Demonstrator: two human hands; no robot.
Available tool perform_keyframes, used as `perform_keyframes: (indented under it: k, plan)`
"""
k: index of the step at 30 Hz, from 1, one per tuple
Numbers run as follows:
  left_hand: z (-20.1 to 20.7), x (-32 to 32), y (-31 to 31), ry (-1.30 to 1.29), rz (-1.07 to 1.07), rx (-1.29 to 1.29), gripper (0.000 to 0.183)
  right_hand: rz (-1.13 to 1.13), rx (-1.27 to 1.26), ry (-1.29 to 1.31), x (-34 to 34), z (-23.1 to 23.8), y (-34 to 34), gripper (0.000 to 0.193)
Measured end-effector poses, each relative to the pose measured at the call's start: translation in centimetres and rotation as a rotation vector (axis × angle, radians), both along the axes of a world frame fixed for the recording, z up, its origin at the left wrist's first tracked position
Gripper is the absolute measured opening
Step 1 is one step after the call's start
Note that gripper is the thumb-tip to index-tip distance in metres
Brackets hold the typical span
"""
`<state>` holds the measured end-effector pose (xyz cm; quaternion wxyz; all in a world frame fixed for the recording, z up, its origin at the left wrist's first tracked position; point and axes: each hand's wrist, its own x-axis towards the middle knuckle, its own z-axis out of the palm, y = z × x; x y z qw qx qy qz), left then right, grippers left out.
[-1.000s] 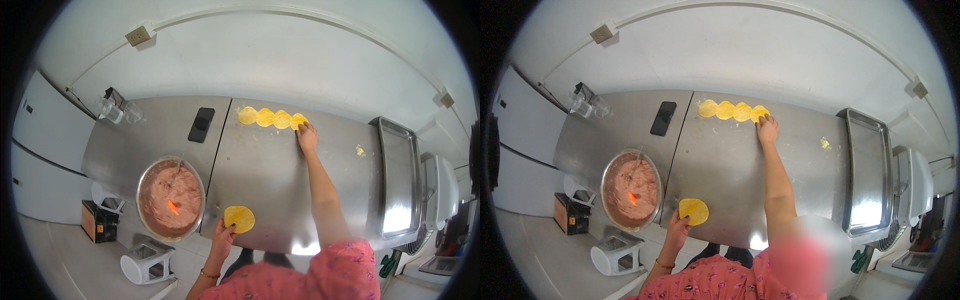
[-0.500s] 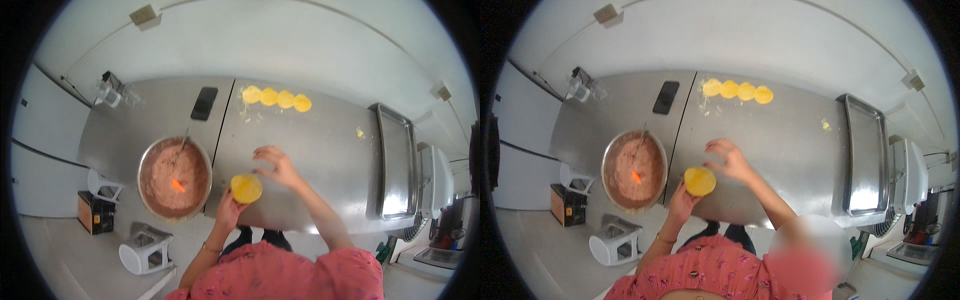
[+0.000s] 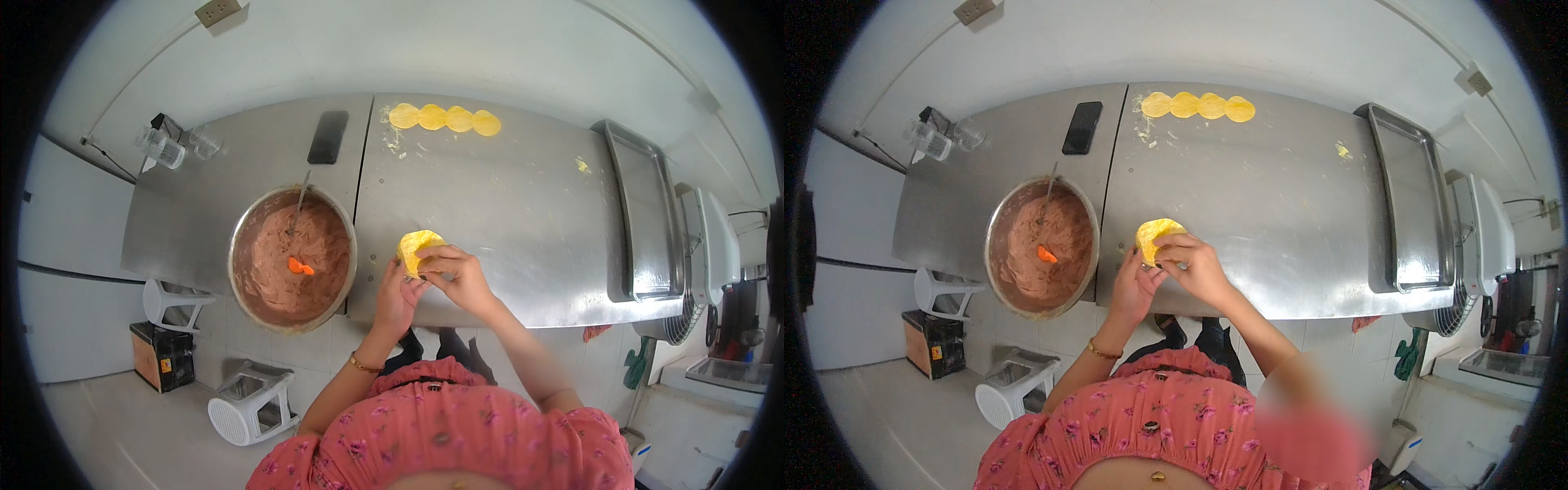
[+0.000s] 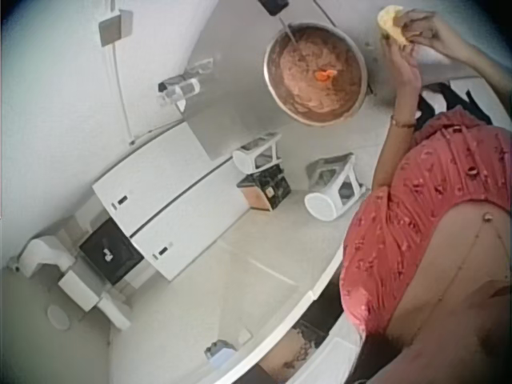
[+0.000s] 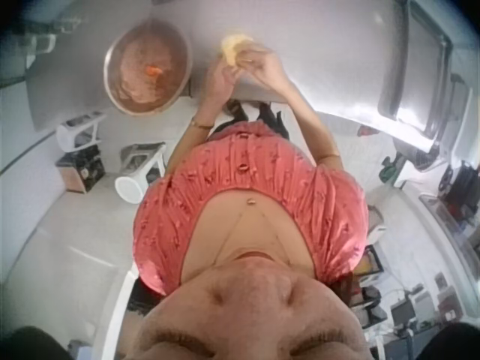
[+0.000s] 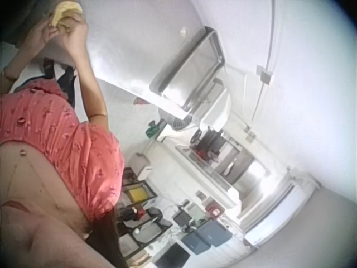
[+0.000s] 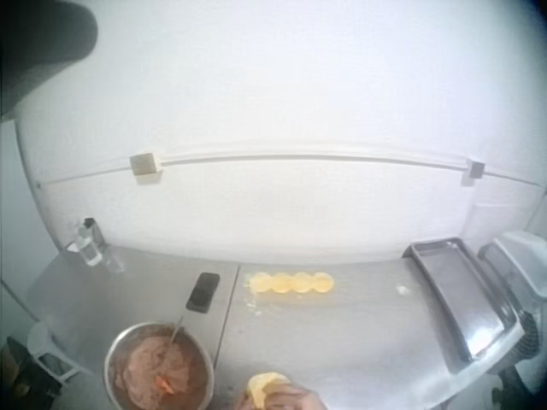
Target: The person removes yellow dough slices from a plastic bag and places them one by one in a row on a stainless steel countertop. They continue arranging the slices in a line across the surface.
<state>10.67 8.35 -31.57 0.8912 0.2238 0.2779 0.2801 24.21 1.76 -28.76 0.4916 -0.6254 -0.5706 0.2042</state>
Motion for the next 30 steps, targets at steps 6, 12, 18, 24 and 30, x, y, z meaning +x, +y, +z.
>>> perform_keyframes:
  k: [6, 12, 18, 24, 30]
  plan:
    - [0.1, -0.9, -0.4, -0.006, -0.031, 0.028, 0.033, -0.035, -0.105, 0.250, -1.0, -0.1, -0.5, 0.012]
    - [0.3, -2.4, -0.5, 0.032, -0.068, 0.055, 0.036, -0.028, -0.223, 0.429, -1.6, -0.3, -0.2, 0.013]
    - [0.1, -2.7, -0.3, 0.105, -0.110, 0.115, 0.036, -0.108, -0.345, 0.953, -0.3, -0.8, -0.7, 0.013]
    - [-1.1, -1.8, 0.6, 0.013, -0.122, 0.043, 0.037, -0.125, -0.104, 1.583, 4.9, 1.2, -3.0, 0.023]
    - [-1.4, 0.4, -0.8, 0.100, -0.125, -0.041, 0.038, -0.378, 0.037, 1.458, 12.9, 1.3, -2.9, 0.026]
